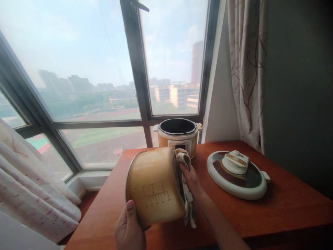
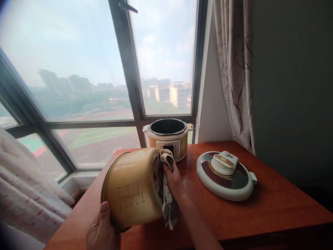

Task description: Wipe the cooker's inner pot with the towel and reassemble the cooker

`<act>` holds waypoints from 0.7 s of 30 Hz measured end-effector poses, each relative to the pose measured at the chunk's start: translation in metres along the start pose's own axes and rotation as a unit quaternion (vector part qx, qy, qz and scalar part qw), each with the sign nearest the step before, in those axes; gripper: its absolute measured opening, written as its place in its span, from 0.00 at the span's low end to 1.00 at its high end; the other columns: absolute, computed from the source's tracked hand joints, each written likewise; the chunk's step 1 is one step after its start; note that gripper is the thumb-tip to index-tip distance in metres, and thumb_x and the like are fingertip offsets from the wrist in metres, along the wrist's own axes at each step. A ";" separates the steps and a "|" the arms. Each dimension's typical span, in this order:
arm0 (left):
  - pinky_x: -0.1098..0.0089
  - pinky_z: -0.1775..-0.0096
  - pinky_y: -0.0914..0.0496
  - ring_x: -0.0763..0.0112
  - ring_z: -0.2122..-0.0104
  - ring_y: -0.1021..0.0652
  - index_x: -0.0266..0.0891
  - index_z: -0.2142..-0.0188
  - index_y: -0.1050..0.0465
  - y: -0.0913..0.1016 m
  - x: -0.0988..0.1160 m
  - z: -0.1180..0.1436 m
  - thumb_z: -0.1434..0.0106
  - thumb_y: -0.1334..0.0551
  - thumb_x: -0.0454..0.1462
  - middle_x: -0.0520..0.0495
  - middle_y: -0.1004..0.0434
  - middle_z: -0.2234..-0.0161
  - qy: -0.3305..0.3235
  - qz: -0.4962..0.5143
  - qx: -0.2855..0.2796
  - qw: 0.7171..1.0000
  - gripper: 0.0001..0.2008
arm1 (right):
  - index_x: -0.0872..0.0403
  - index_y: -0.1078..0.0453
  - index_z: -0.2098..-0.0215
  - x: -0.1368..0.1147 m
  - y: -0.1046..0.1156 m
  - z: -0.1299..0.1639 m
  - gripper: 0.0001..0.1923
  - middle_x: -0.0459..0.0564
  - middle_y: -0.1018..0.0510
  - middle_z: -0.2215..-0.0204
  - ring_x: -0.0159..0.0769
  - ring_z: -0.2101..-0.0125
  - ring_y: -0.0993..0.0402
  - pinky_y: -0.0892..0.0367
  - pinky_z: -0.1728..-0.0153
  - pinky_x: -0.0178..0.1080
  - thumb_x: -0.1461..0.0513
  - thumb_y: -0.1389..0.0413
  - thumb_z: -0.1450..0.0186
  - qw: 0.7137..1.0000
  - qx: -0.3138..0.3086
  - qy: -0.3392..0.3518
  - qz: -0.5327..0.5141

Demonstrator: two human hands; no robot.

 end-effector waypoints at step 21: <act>0.69 0.78 0.25 0.62 0.75 0.21 0.35 0.57 0.22 -0.009 0.008 0.002 0.48 0.36 0.64 0.45 0.19 0.70 -0.019 -0.064 0.026 0.997 0.36 | 0.49 0.22 0.49 -0.085 -0.012 0.071 0.20 0.52 0.19 0.51 0.46 0.49 0.24 0.33 0.43 0.48 0.49 0.43 0.33 0.995 -0.054 0.079 0.038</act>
Point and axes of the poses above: each hand's wrist, its own z-axis away from the middle knuckle, its own y-axis out of the back of the hand, x = y × z, the point moved 1 cm from there along -z, towards the middle knuckle
